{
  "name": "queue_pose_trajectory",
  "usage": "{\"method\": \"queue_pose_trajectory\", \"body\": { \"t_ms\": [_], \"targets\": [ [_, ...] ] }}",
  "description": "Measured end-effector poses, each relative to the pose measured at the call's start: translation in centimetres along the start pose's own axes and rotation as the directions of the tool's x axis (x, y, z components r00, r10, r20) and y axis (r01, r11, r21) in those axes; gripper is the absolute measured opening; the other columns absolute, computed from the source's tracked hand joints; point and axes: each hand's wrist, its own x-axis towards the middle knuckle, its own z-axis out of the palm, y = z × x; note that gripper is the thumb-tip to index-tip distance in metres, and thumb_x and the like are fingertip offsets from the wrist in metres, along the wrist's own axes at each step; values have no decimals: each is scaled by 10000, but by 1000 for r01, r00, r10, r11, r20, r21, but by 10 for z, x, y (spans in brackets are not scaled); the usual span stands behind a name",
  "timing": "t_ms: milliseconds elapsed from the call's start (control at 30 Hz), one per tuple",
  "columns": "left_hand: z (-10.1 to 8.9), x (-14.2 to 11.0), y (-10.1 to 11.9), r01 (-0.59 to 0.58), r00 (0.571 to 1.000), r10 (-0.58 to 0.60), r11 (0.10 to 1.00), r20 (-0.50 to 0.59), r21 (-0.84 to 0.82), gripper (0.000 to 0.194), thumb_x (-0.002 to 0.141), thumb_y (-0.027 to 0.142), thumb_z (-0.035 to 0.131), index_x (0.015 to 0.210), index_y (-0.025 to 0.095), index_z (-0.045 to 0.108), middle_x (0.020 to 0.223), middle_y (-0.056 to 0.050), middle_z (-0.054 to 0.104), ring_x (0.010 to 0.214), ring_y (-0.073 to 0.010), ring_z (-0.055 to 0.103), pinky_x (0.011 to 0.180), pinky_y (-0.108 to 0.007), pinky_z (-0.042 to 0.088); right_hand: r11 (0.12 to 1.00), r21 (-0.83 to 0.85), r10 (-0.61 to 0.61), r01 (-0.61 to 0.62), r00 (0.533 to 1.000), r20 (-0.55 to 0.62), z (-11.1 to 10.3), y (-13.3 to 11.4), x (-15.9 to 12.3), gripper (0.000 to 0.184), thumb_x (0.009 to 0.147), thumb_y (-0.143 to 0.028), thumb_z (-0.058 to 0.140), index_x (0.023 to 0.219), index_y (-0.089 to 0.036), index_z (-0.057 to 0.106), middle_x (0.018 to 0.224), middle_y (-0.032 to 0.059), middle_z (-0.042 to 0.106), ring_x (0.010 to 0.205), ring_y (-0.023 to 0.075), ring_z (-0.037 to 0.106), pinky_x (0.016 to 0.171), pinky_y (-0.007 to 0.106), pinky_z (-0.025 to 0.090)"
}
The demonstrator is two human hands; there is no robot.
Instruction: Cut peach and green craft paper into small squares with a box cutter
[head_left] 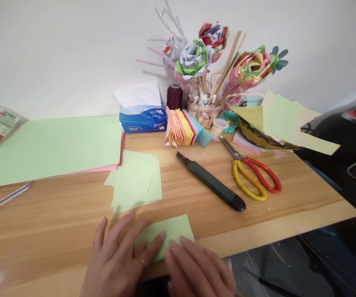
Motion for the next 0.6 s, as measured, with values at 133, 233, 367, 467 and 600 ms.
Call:
{"method": "queue_pose_trajectory", "body": {
  "t_ms": [133,233,367,467,600],
  "targets": [
    [0,3,10,110,993,-111,994,-36,-28,290,918,207,445,994,363,677,1074,-18,657,1163,-249,458,1051,-517,195,992,56,-111,110,993,25,6,-5,-2,459,984,-319,226,966,-201,669,1022,-49,701,952,63,636,1003,189,310],
    [-1,4,16,190,980,-192,981,-51,-49,309,926,216,433,993,393,678,1072,-15,657,1156,-255,463,1037,-536,209,991,12,-136,135,985,107,-7,9,-6,353,958,-296,322,1027,-205,656,1111,-47,660,1010,91,618,1084,252,211],
    [-6,4,12,135,991,-135,991,18,4,302,914,228,475,1072,426,639,1111,-4,645,1171,-259,453,1035,-547,207,956,-95,-240,278,925,296,-29,31,-11,289,902,-294,448,1126,-237,621,1236,-51,574,1071,138,591,1125,326,73],
    [-11,6,11,65,998,-65,996,-2,68,277,929,242,456,1098,370,635,1153,-4,640,1195,-246,445,1063,-544,156,952,-143,-222,270,932,287,-35,35,-13,292,888,-284,461,1130,-247,619,1224,-47,585,1072,162,592,1125,363,44],
    [-11,12,27,-94,995,96,994,-33,53,292,970,258,368,1134,276,609,1146,12,656,1193,-178,472,1106,-518,-16,972,-137,-161,190,967,197,-31,29,-15,280,902,-261,428,1086,-238,638,1141,-33,646,1048,165,607,1117,367,62]
  ]
}}
